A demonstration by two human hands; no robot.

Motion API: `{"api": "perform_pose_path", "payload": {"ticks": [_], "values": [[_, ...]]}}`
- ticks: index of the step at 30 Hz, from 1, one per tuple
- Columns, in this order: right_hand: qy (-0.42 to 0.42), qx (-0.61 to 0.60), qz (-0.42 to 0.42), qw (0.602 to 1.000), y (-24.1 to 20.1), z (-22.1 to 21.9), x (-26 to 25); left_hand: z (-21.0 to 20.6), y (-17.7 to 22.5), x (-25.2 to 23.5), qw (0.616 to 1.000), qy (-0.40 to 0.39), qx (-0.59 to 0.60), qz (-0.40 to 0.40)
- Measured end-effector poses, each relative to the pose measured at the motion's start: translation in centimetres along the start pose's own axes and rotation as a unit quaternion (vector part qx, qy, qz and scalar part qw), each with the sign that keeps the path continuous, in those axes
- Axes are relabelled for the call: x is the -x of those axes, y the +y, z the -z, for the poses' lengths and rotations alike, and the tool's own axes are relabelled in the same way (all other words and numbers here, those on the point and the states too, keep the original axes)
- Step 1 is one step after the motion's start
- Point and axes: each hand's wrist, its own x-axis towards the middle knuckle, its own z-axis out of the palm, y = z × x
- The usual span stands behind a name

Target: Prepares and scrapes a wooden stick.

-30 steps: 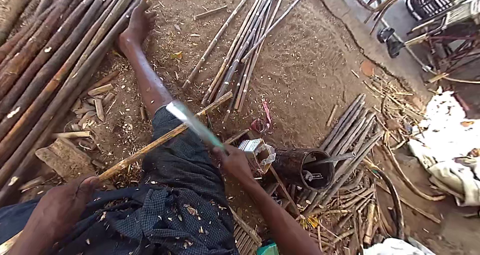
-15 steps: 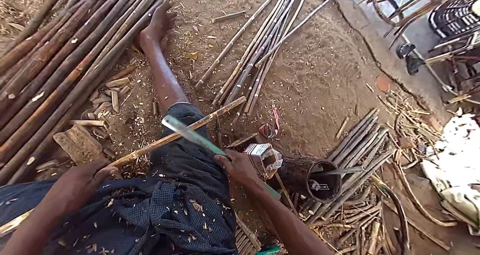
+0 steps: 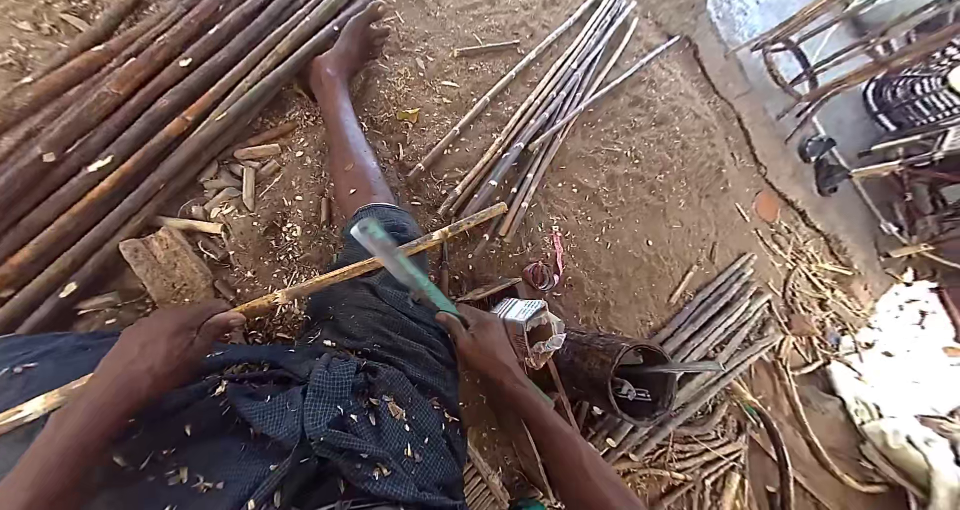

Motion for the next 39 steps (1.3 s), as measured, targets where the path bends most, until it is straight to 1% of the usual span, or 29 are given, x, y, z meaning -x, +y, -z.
{"api": "perform_pose_path", "payload": {"ticks": [1,3,4,5,7,8,9,11,12,14,15,16,17,19,20,22,23,24,26,27,29,30,31,33,34,35,37,38,39], "values": [[0.004,-0.012,-0.002,1.000,0.3,0.4,0.3,0.0,0.0,-0.2,1.000,-0.008,0.005,-0.006],[0.083,-0.121,-0.046,0.988,0.9,1.3,-1.2,0.3,-0.2,-0.4,0.999,-0.028,0.025,-0.002],[0.107,-0.161,-0.061,0.979,1.2,1.2,-1.8,0.2,-0.3,-0.4,0.999,-0.041,0.035,-0.002],[0.087,-0.151,-0.057,0.983,1.0,0.9,-1.4,0.3,-0.5,-0.5,0.997,-0.055,0.045,-0.002],[0.008,-0.042,-0.001,0.999,0.0,0.3,0.1,0.9,-0.6,-1.3,0.994,-0.084,0.074,0.006],[-0.002,-0.017,0.009,1.000,0.1,0.3,0.6,1.0,-0.5,-1.5,0.992,-0.095,0.085,0.012],[0.011,-0.047,-0.014,0.999,0.6,0.6,0.6,1.0,-0.4,-1.7,0.990,-0.103,0.093,0.017],[0.068,-0.155,-0.077,0.983,1.9,1.1,-0.6,1.0,-0.6,-1.8,0.986,-0.115,0.120,0.029],[0.069,-0.177,-0.080,0.978,2.1,0.8,-0.8,0.8,-0.9,-1.8,0.982,-0.125,0.137,0.033],[0.020,-0.097,-0.020,0.995,1.2,-0.2,0.1,1.2,-1.0,-2.3,0.977,-0.133,0.167,0.027],[0.007,-0.053,0.010,0.999,0.6,-0.4,0.4,1.3,-0.8,-2.5,0.974,-0.135,0.180,0.025],[0.015,-0.044,0.013,0.999,0.6,-0.1,0.5,1.4,-0.6,-2.6,0.972,-0.141,0.186,0.028],[0.045,-0.085,-0.009,0.995,0.8,0.3,0.0,1.4,-0.7,-2.7,0.971,-0.144,0.187,0.032],[0.114,-0.193,-0.056,0.973,1.2,0.5,-1.7,1.1,-1.2,-2.5,0.971,-0.144,0.188,0.033],[0.101,-0.188,-0.057,0.975,1.2,0.2,-1.6,1.1,-1.3,-2.4,0.970,-0.147,0.189,0.031],[0.039,-0.110,-0.026,0.993,1.5,-0.5,-0.1,1.7,-0.8,-2.7,0.962,-0.174,0.207,0.039],[0.035,-0.097,-0.020,0.994,1.9,-0.4,0.2,1.9,-0.5,-2.9,0.958,-0.185,0.214,0.050],[0.051,-0.111,-0.031,0.992,2.2,0.1,-0.1,2.0,-0.4,-2.9,0.956,-0.191,0.214,0.062],[0.110,-0.200,-0.058,0.972,2.0,0.6,-1.7,1.9,-0.5,-2.8,0.954,-0.193,0.214,0.085],[0.100,-0.208,-0.057,0.971,1.6,0.4,-1.8,1.8,-0.6,-2.7,0.952,-0.196,0.218,0.088],[0.021,-0.096,-0.008,0.995,0.4,-0.3,-0.1,1.9,-0.4,-3.2,0.946,-0.211,0.232,0.079],[0.008,-0.047,0.022,0.999,0.0,-0.5,0.3,2.0,-0.3,-3.4,0.942,-0.221,0.239,0.078],[0.018,-0.056,0.021,0.998,0.1,-0.4,0.3,2.2,-0.1,-3.5,0.937,-0.233,0.248,0.082],[0.087,-0.167,-0.037,0.981,0.7,0.3,-1.4,2.5,-0.5,-3.5,0.926,-0.251,0.267,0.090],[0.113,-0.189,-0.049,0.974,0.9,0.5,-2.3,2.4,-0.7,-3.3,0.922,-0.258,0.275,0.092],[0.103,-0.167,-0.039,0.980,1.0,0.2,-2.5,2.3,-0.9,-3.2,0.920,-0.260,0.280,0.090],[0.016,-0.047,0.013,0.999,0.1,-0.9,-1.1,2.2,-0.9,-3.5,0.919,-0.262,0.283,0.083],[-0.011,0.001,0.039,0.999,0.0,-1.6,-0.6,2.2,-0.8,-3.5,0.920,-0.256,0.284,0.084],[-0.010,-0.016,0.040,0.999,0.0,-1.7,-0.4,2.1,-0.8,-3.2,0.926,-0.239,0.281,0.083]]}}
